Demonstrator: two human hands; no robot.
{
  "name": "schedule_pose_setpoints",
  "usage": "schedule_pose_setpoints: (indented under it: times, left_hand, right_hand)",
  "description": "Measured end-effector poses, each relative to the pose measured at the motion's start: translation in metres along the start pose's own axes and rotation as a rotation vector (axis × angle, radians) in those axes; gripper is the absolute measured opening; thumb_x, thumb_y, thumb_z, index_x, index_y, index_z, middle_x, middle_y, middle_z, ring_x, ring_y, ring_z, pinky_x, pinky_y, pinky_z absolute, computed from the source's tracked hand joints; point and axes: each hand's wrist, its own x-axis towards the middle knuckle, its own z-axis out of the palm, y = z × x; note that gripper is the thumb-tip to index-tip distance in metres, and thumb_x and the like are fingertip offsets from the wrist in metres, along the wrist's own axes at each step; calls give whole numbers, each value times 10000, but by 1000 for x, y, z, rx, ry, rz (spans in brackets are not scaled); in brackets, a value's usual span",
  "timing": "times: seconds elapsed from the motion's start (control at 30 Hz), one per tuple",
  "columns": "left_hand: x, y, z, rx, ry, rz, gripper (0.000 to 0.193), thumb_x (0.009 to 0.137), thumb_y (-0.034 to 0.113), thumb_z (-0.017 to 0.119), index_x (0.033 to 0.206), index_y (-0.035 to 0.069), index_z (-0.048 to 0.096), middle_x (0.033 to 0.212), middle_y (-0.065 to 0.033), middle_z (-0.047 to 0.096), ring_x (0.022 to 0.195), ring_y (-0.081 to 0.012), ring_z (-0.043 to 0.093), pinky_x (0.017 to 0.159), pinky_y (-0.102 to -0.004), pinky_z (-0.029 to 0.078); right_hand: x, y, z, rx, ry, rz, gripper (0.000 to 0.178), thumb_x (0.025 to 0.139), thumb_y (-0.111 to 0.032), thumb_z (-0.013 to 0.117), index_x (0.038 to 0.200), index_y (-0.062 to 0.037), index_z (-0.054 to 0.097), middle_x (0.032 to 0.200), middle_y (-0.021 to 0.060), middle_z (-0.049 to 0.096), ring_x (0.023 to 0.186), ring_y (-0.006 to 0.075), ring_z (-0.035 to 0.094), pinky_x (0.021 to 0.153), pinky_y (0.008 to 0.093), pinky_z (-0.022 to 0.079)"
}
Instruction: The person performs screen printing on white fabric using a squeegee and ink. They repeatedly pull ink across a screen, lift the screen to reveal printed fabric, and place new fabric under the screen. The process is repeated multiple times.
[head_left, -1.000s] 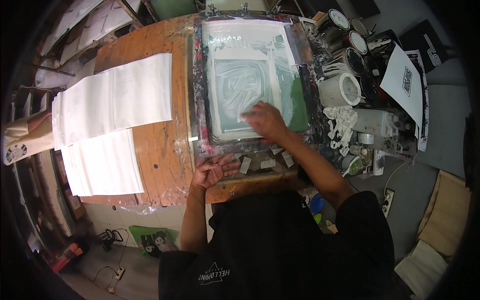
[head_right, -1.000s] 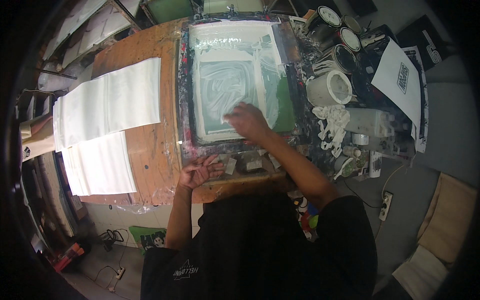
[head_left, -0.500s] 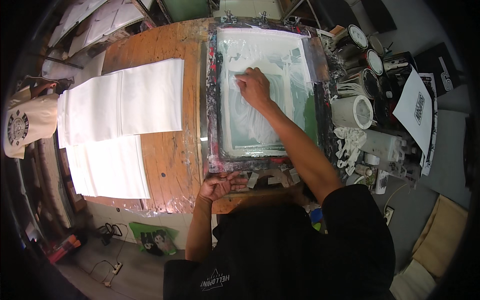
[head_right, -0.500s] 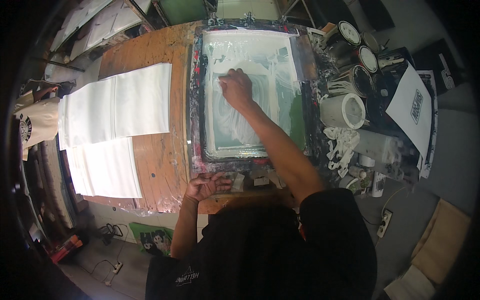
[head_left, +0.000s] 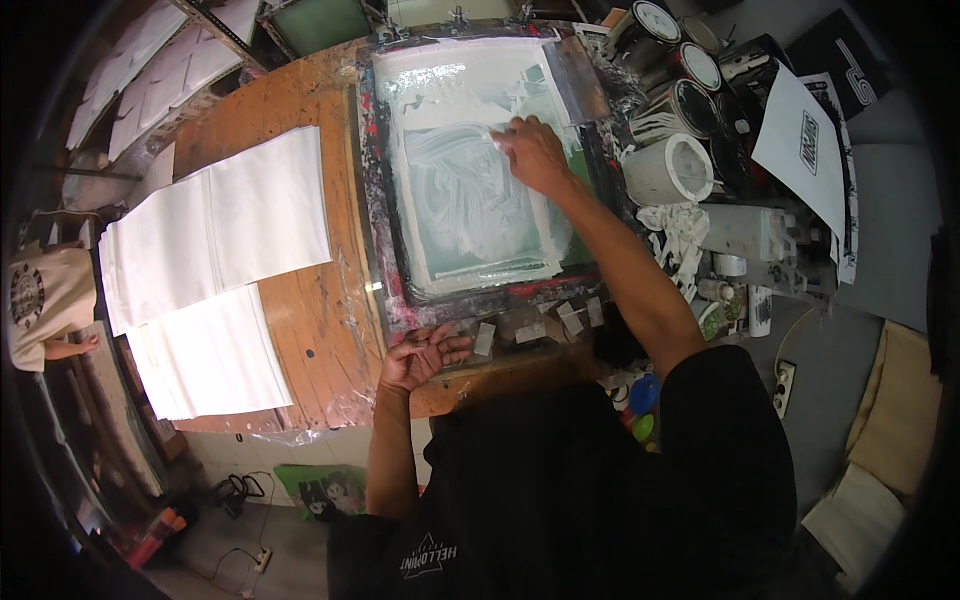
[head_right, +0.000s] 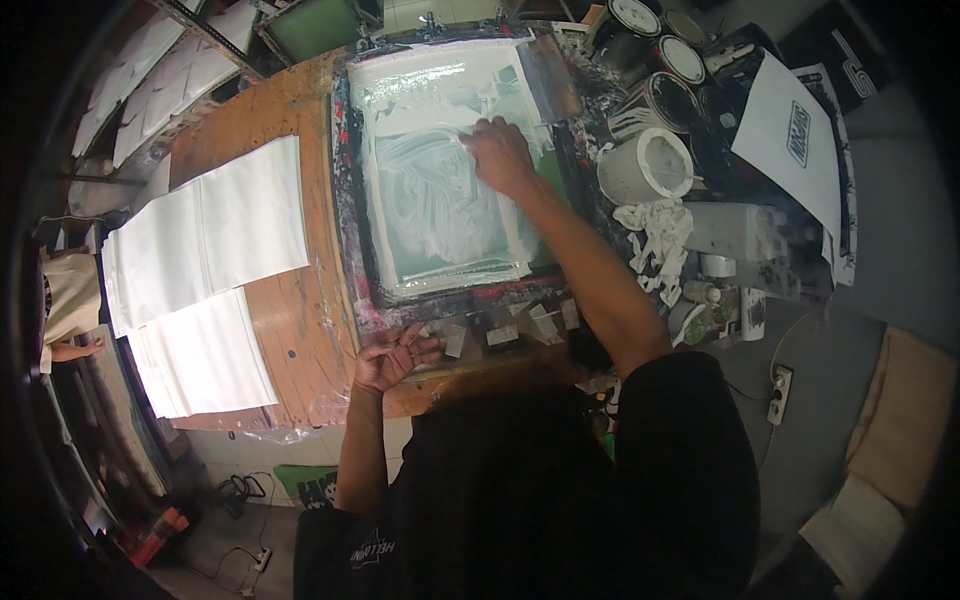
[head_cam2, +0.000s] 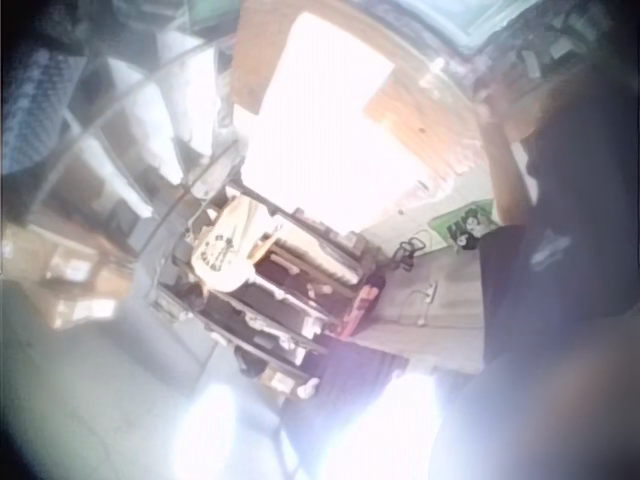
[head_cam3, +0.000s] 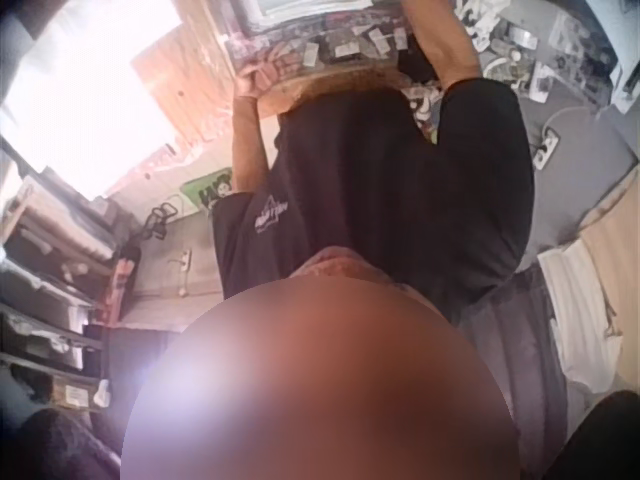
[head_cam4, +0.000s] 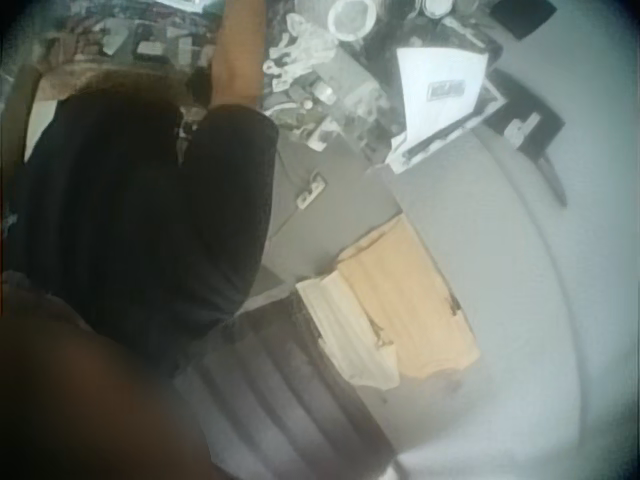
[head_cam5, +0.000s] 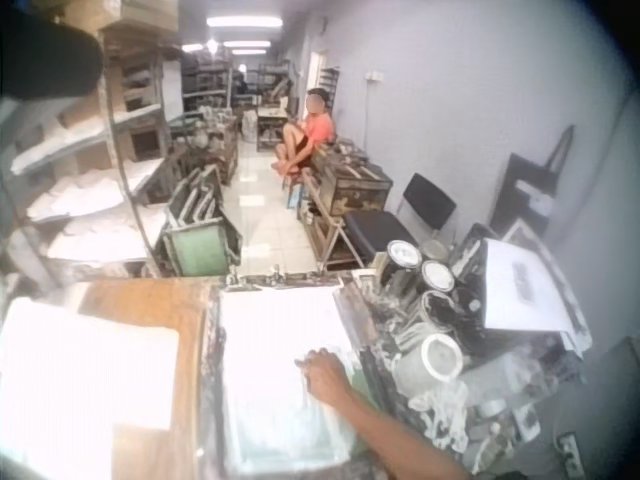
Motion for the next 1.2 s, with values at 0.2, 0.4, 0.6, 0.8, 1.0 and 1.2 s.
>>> schedule_pose_setpoints:
  times: [0.2,0.4,0.6,0.8,1.0,1.2]
  left_hand:
    - [0,-2,-3,10,-75,20,486,846,160,621,1330,114,645,1564,-126,457,1383,-442,463,1172,-637,294]
    - [3,-2,-10,-2,-97,14,504,858,131,605,1361,127,626,1607,-137,388,1395,-448,444,1181,-636,285]
    - [0,-2,-1,48,-57,37,505,848,149,616,1352,143,643,1558,-126,467,1381,-437,459,1174,-651,282]
    - [2,0,4,48,-26,34,502,845,131,612,1346,115,645,1534,-140,494,1378,-461,458,1164,-648,307]
    - [1,-4,-6,-12,-60,27,454,849,132,606,1296,89,671,1527,-137,502,1368,-480,462,1162,-648,309]
    - [-1,-3,-3,-14,-81,11,361,862,127,598,1201,84,716,1521,-120,514,1369,-479,461,1170,-642,301]
  right_hand:
    - [-106,-59,-49,164,-339,-3,382,771,5,683,1110,-144,775,932,115,657,982,341,615,922,464,500]
    - [-105,-83,-10,177,-89,-44,329,785,8,674,1061,-134,784,1045,122,706,1056,346,640,981,464,496]
    - [-84,-115,-16,259,-197,-11,316,790,12,666,1058,-112,778,949,91,688,907,326,598,861,422,493]
    - [-78,-120,-9,274,-163,-170,313,735,-5,686,1019,-98,778,897,60,666,901,279,580,804,406,478]
    - [-38,-113,16,170,-234,-345,314,758,-7,661,1021,-124,787,898,66,668,916,283,588,803,419,481]
    - [77,-74,44,88,-138,-164,281,785,12,668,1002,-130,776,927,74,671,904,310,603,794,447,499]
